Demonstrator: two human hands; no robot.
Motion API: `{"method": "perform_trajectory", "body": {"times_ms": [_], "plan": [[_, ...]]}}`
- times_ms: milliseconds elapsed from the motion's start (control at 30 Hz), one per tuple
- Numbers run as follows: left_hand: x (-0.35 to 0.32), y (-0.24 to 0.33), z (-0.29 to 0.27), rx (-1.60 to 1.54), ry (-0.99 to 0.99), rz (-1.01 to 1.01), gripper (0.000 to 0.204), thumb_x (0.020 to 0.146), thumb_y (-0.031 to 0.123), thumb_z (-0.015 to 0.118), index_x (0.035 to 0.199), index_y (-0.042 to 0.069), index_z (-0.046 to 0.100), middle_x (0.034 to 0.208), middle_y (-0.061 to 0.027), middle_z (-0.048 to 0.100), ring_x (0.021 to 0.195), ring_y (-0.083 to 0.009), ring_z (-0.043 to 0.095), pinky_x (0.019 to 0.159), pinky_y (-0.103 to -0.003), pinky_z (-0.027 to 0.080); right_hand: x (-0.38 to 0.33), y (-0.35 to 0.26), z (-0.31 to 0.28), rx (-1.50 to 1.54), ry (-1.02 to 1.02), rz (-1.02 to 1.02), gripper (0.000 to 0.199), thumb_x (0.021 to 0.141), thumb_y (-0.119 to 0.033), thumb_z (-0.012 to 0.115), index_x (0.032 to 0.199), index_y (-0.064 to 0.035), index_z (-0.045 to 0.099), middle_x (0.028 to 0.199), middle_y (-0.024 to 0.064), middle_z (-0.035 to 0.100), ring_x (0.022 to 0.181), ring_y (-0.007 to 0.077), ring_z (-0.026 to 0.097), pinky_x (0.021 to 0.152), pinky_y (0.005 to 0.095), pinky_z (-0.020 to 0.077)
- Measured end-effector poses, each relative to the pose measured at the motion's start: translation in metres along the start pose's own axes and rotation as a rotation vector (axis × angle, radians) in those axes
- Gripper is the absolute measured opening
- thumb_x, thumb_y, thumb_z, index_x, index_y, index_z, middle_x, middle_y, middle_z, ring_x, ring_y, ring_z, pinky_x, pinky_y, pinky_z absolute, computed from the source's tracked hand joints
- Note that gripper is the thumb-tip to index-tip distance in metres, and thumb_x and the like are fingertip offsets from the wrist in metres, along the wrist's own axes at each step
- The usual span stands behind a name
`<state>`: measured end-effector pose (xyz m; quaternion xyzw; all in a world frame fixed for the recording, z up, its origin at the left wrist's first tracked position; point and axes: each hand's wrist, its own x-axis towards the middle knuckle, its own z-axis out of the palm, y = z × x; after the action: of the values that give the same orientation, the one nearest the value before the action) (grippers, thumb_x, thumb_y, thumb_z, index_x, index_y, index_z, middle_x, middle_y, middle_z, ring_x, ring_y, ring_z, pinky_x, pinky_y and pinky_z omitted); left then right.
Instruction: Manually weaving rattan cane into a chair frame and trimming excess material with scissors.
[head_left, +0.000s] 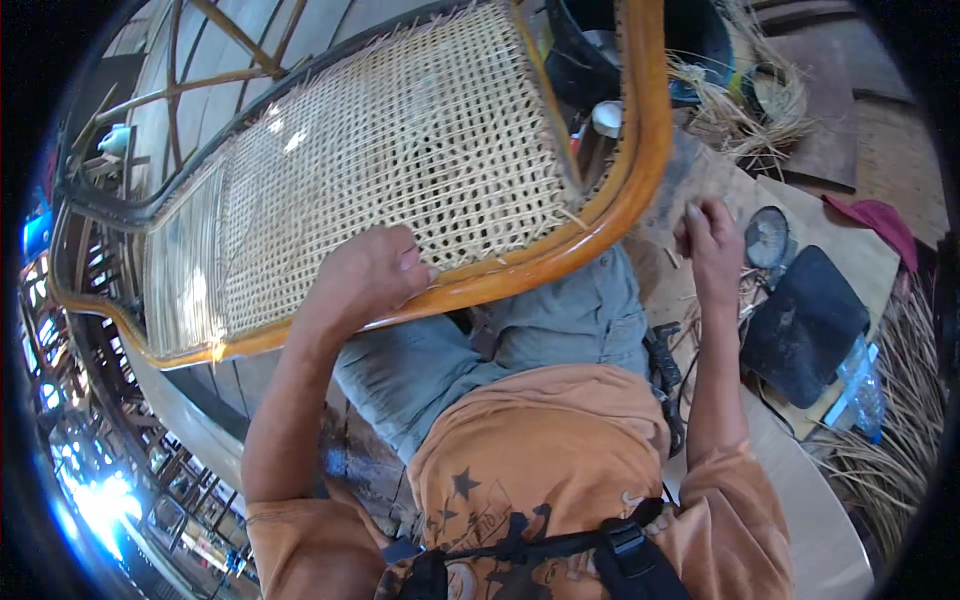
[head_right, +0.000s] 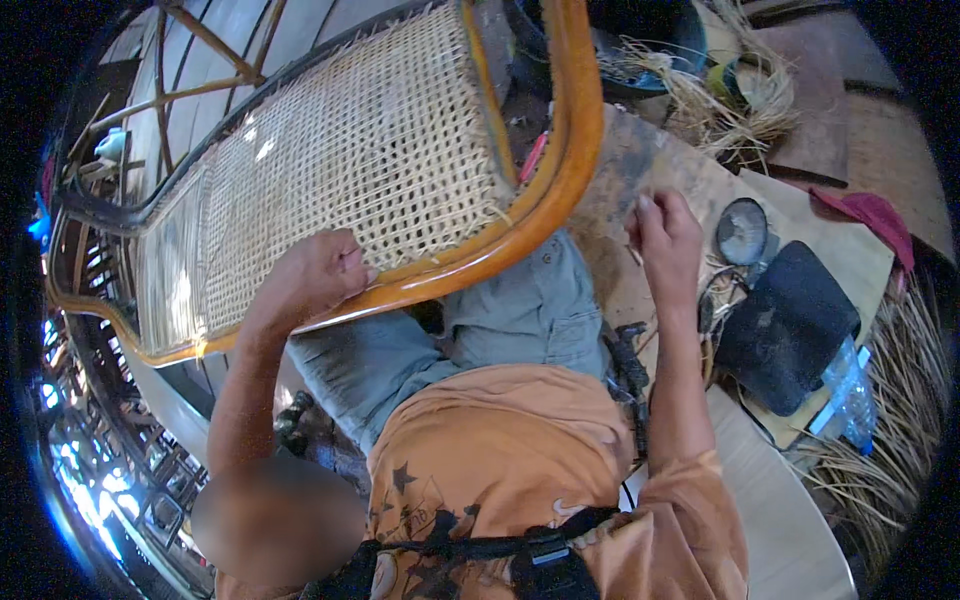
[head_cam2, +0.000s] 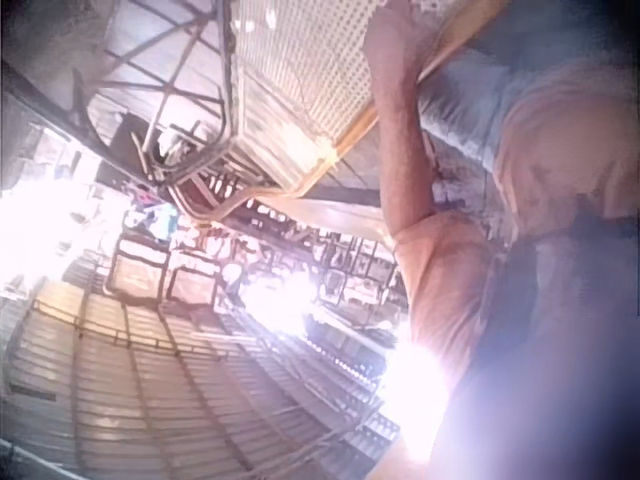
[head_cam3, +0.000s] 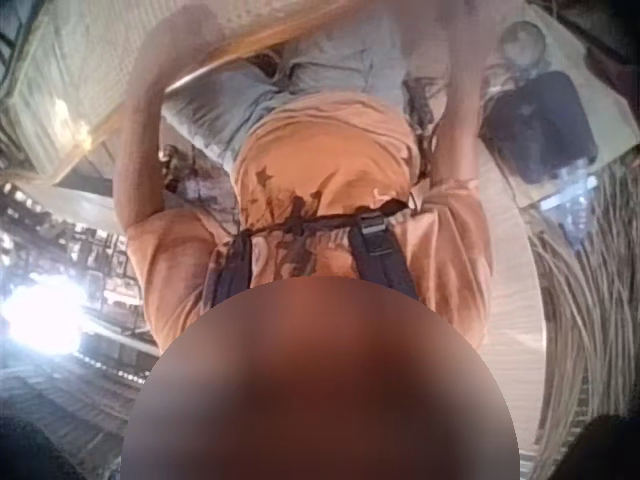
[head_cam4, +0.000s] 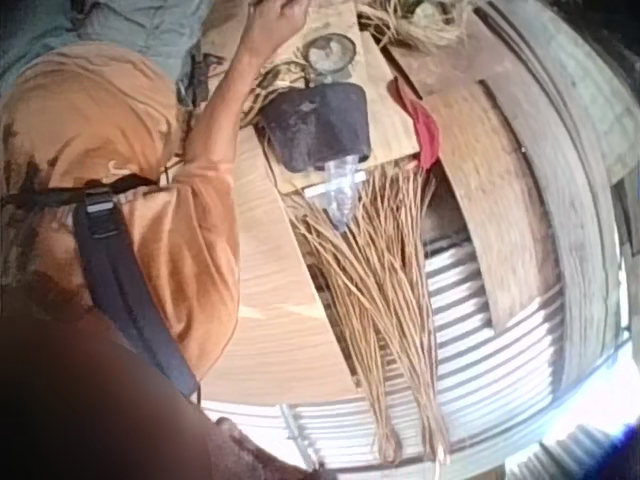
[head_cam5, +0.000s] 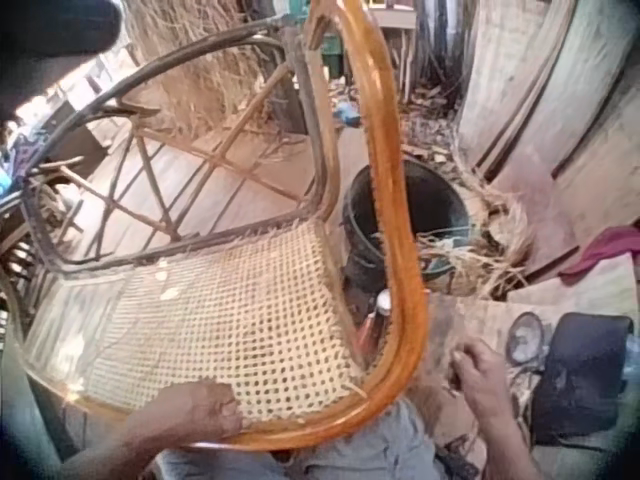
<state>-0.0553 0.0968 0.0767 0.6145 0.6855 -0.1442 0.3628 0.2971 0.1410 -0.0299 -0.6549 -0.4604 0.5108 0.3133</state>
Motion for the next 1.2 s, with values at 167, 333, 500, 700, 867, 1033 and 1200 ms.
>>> {"method": "perform_trajectory", "body": {"times_ms": [167, 333, 500, 700, 867, 1033, 1200], "plan": [[-0.01, 0.004, 0.022, -0.133, 0.199, 0.176, 0.016, 0.082, 0.018, 0.063, 0.085, 0.003, 0.058, 0.08, -0.0128, 0.057, 0.074, -0.03, 0.058, 0.067, -0.039, 0.048, 0.068, 0.024, 0.012, -0.123, -0.026, -0.085, 0.019, 0.093, -0.018, 0.056, 0.096, -0.0007, 0.061, 0.071, 0.0021, 0.059, 0.061, 0.0103, 0.054, 0.058, 0.0264, 0.0451], [-0.011, -0.003, 0.027, -0.192, 0.307, 0.287, 0.007, 0.084, 0.012, 0.06, 0.087, 0.006, 0.06, 0.087, -0.0097, 0.059, 0.081, -0.0293, 0.061, 0.069, -0.039, 0.05, 0.091, 0.038, 0.027, -0.15, -0.145, -0.229, 0.026, 0.089, -0.02, 0.061, 0.109, -0.0045, 0.065, 0.089, 0.0011, 0.067, 0.084, 0.0138, 0.061, 0.077, 0.0289, 0.0481], [-0.008, -0.008, 0.017, -0.107, 0.206, 0.386, 0.009, 0.082, 0.007, 0.058, 0.091, 0.004, 0.058, 0.085, -0.0112, 0.056, 0.079, -0.0297, 0.06, 0.069, -0.04, 0.05, 0.078, 0.029, 0.032, -0.154, -0.109, -0.307, 0.025, 0.087, -0.019, 0.062, 0.107, -0.0043, 0.065, 0.097, 0.0029, 0.069, 0.089, 0.0128, 0.061, 0.08, 0.0286, 0.0478], [0.005, -0.013, 0.001, -0.024, 0.018, 0.45, 0.01, 0.08, 0.01, 0.057, 0.09, 0.005, 0.056, 0.086, -0.0105, 0.055, 0.079, -0.03, 0.06, 0.067, -0.04, 0.05, 0.089, 0.047, 0.032, -0.317, -0.069, -0.218, 0.027, 0.087, -0.019, 0.06, 0.109, -0.0046, 0.063, 0.099, 0.0101, 0.069, 0.091, 0.0202, 0.064, 0.08, 0.0329, 0.0487], [0.013, -0.011, -0.005, -0.013, -0.034, 0.5, 0.012, 0.078, 0.011, 0.058, 0.088, 0.005, 0.056, 0.085, -0.0104, 0.055, 0.078, -0.031, 0.06, 0.067, -0.041, 0.05, 0.104, 0.093, 0.025, -0.274, 0.039, -0.213, 0.031, 0.089, -0.022, 0.056, 0.114, -0.0032, 0.06, 0.1, 0.0123, 0.068, 0.091, 0.0231, 0.064, 0.08, 0.0339, 0.0483], [0.015, -0.006, -0.008, 0.042, -0.115, 0.479, 0.012, 0.076, 0.012, 0.057, 0.086, 0.004, 0.055, 0.085, -0.0117, 0.055, 0.077, -0.0328, 0.06, 0.068, -0.044, 0.05, 0.111, 0.095, 0.021, -0.137, 0.051, -0.155, 0.031, 0.09, -0.022, 0.057, 0.114, -0.0034, 0.059, 0.099, 0.011, 0.068, 0.089, 0.0218, 0.064, 0.08, 0.033, 0.0482], [0.022, -0.02, 0.001, -0.032, -0.038, 0.53, 0.013, 0.082, 0.013, 0.057, 0.085, 0.001, 0.056, 0.083, -0.0135, 0.057, 0.077, -0.0332, 0.059, 0.068, -0.044, 0.048, 0.109, 0.085, 0.004, 0.023, 0.053, -0.121, 0.03, 0.091, -0.021, 0.057, 0.115, -0.0035, 0.059, 0.098, 0.0093, 0.067, 0.087, 0.0203, 0.063, 0.079, 0.032, 0.048]]}}
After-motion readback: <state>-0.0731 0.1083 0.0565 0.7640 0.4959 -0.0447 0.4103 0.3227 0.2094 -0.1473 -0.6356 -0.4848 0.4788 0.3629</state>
